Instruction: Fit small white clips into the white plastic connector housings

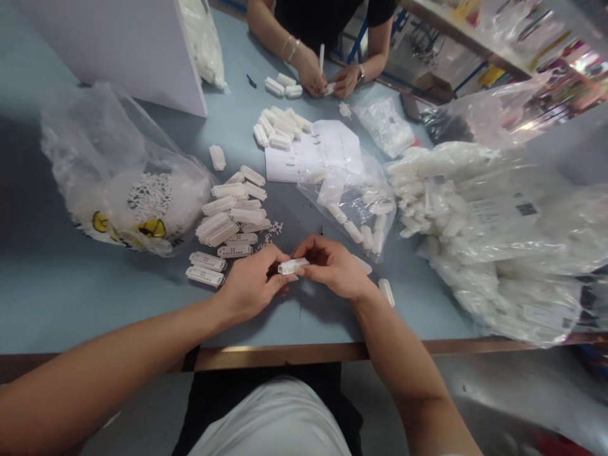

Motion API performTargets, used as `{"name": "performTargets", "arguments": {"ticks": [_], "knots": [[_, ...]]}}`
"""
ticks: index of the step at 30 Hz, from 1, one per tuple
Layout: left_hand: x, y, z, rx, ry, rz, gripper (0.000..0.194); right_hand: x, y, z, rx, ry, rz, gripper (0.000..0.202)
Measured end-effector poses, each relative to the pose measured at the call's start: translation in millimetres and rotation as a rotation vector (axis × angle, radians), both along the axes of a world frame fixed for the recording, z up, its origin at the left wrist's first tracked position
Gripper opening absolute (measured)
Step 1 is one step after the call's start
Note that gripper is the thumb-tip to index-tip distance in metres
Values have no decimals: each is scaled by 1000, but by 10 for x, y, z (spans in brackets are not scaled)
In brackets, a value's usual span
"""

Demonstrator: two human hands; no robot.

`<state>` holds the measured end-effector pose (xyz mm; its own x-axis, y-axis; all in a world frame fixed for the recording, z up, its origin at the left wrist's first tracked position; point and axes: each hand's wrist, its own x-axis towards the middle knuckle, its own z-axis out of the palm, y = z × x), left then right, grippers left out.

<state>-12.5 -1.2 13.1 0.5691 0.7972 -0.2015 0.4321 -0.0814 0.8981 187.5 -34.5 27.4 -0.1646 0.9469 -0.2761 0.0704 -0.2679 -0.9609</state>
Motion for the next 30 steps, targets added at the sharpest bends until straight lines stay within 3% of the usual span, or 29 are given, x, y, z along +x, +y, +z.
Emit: {"name": "performTargets", "arguments": {"ticks": [8, 18, 23, 30], "knots": [[-8, -10, 21, -28, -17, 15, 22, 6, -8, 17, -24, 58, -8, 28], [-9, -20, 19, -54, -28, 13, 20, 12, 10, 49, 27, -107, -18, 29], [-7, -20, 13, -16, -21, 5, 23, 7, 184, 38, 217, -458, -99, 14], [-11, -16, 11, 29, -7, 0, 24, -69, 547, -48, 424, -888, 50, 16]]}}
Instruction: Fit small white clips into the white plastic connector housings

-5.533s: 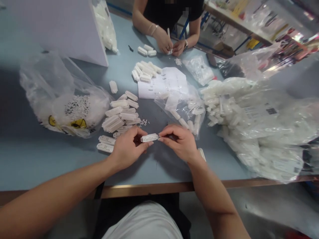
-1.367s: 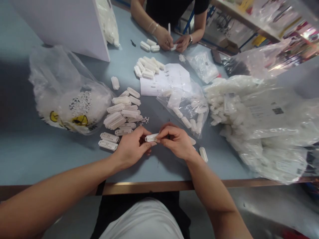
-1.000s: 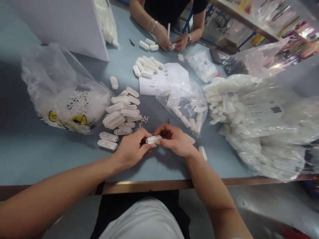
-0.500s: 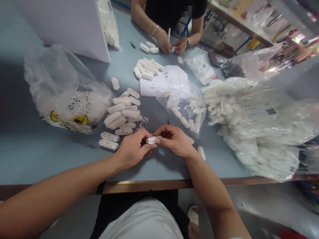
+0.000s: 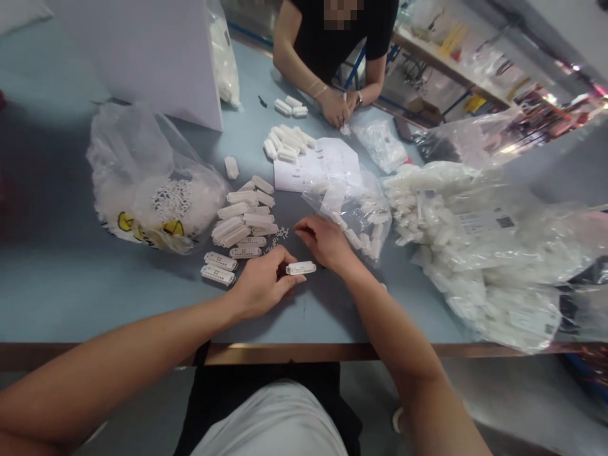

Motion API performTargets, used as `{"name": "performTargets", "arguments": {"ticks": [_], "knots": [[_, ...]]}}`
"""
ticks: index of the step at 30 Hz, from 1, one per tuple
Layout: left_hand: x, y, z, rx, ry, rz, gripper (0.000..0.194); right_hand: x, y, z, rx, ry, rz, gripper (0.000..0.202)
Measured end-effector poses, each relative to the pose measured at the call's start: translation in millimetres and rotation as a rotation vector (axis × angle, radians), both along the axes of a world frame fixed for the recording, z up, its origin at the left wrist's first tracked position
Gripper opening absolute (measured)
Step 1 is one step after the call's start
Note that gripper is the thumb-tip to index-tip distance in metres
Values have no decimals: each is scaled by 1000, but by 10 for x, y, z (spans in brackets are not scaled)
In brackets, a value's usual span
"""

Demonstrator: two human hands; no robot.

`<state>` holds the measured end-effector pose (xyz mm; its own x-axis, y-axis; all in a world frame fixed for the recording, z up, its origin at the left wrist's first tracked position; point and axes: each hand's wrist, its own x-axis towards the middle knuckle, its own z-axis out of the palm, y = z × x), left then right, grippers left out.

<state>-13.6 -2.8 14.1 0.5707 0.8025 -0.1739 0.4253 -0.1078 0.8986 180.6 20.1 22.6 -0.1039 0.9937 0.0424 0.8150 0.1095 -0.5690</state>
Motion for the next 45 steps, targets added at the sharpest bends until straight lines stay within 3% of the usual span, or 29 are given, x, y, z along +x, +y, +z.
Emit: {"name": "performTargets", "arguments": {"ticks": [5, 15, 19, 23, 28, 35, 45], "knots": [[1, 3, -3, -52, -32, -8, 22, -59, 169, -41, -14, -173, 102, 29], [-2, 5, 10, -74, -60, -12, 24, -139, 170, -45, -61, -411, 124, 22], [-3, 15, -5, -41, -25, 13, 26, -40, 45, 88, -63, -270, 2, 18], [4, 26, -9, -46, -21, 33, 26, 83, -195, 221, 52, 10, -59, 14], [8, 32, 9, -49, -22, 31, 27, 91, -507, 238, 166, 234, -87, 13], [32, 55, 26, -98, 10, 50, 31, 19, -659, 209, 208, 140, 122, 15], [24, 45, -10, -173, -16, 32, 31, 10, -649, 116, 342, 95, 193, 16]]}}
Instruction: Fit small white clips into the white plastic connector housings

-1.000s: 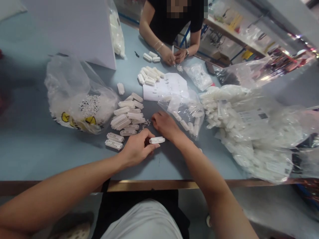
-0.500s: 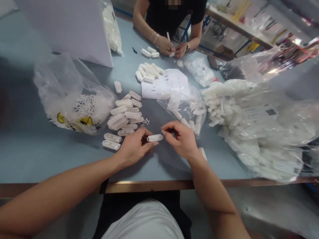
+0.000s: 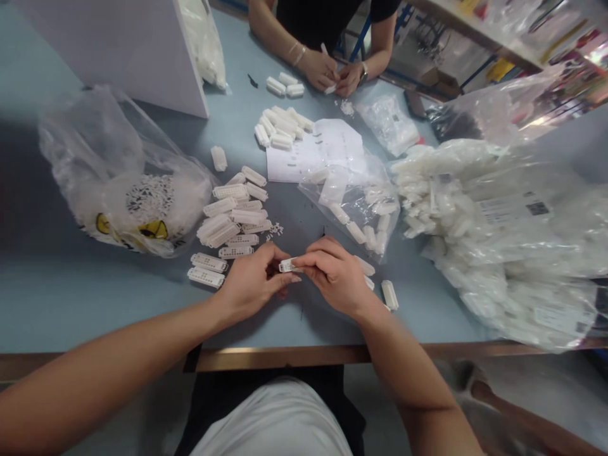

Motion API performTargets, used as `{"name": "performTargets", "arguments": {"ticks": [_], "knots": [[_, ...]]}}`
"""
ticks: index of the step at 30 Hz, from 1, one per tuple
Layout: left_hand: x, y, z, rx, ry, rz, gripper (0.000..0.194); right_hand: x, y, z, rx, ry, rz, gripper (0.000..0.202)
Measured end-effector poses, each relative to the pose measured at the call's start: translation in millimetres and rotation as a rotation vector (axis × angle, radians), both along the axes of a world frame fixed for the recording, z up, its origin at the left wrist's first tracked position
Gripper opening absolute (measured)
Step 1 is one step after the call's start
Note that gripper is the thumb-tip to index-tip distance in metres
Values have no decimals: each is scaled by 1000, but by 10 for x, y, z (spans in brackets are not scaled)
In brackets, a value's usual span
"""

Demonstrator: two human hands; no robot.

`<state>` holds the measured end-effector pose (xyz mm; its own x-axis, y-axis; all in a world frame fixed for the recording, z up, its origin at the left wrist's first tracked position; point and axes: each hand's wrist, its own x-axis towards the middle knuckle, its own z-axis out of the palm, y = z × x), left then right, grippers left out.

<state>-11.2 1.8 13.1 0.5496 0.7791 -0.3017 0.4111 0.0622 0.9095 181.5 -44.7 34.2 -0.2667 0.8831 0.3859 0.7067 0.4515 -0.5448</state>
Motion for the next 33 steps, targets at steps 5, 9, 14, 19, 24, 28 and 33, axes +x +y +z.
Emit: {"name": "performTargets", "arguments": {"ticks": [5, 9, 14, 19, 24, 28, 33], "knots": [[-1, -6, 10, 31, 14, -4, 28, -13, -13, -2, -12, 2, 12, 17], [6, -19, -6, 55, 40, -11, 24, 4, 6, 34, -164, 71, 23, 16], [-9, -39, -51, 176, 78, -72, 20, 56, 80, 60, -555, 303, 15, 16], [-30, -40, -68, 260, 102, -120, 13, 67, 112, -2, -806, 566, 38, 23], [-13, -41, 14, 114, 29, -54, 21, 44, 127, 0, -848, 693, -2, 30], [-2, -48, 46, 69, 1, -39, 19, 1, 128, 20, -864, 706, -20, 30], [-4, -37, 16, 37, -15, -25, 16, -1, 129, 9, -827, 653, -34, 33]]}}
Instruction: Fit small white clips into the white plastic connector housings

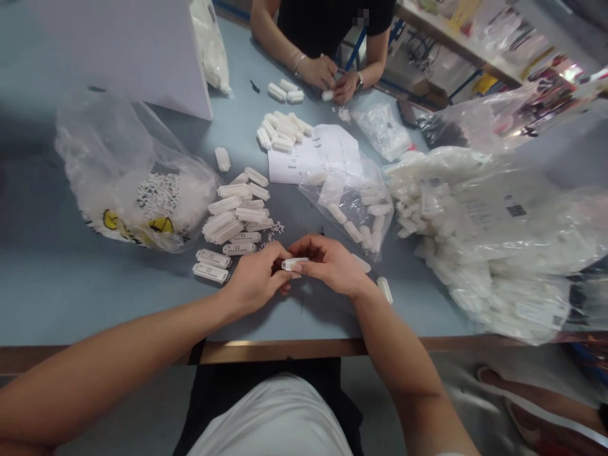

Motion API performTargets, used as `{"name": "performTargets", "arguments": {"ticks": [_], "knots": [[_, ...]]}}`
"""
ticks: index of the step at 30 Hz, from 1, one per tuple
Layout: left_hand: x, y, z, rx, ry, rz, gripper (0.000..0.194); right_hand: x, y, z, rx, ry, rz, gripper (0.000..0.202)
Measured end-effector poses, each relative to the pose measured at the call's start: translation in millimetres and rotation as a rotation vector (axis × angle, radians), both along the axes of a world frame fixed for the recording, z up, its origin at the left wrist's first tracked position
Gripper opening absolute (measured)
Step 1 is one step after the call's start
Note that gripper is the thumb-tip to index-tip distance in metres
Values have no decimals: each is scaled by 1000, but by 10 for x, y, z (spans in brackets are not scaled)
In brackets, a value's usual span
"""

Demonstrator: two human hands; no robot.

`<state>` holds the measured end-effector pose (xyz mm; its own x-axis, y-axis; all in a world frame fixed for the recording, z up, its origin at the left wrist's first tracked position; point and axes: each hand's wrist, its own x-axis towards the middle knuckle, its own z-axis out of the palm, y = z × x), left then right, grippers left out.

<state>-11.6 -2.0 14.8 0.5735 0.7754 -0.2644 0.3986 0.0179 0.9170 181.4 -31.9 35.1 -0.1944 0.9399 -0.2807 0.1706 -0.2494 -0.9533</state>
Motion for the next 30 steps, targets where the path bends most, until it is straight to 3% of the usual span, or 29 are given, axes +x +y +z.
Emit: {"name": "performTargets", "arguments": {"ticks": [3, 7, 11, 16, 19, 26, 30], "knots": [[3, 1, 11, -7, -20, 9, 19, 31, 89, -23, 75, -106, -12, 30], [15, -8, 54, 6, -10, -14, 19, 16, 355, -117, 304, -489, -60, 7], [18, -13, 57, 13, -8, -18, 20, -78, 607, -224, 436, -783, 103, 10], [18, -15, 19, 2, -7, -26, 21, -180, 671, -239, 466, -1022, 293, 14], [17, -13, 17, 4, -14, -25, 22, -161, 645, -223, 471, -1033, 298, 14], [11, -3, 36, 4, -8, -5, 23, 16, 615, -183, 452, -776, 88, 14], [12, 7, 35, -16, -3, 12, 23, 52, 623, -188, 489, -701, 65, 15]]}}
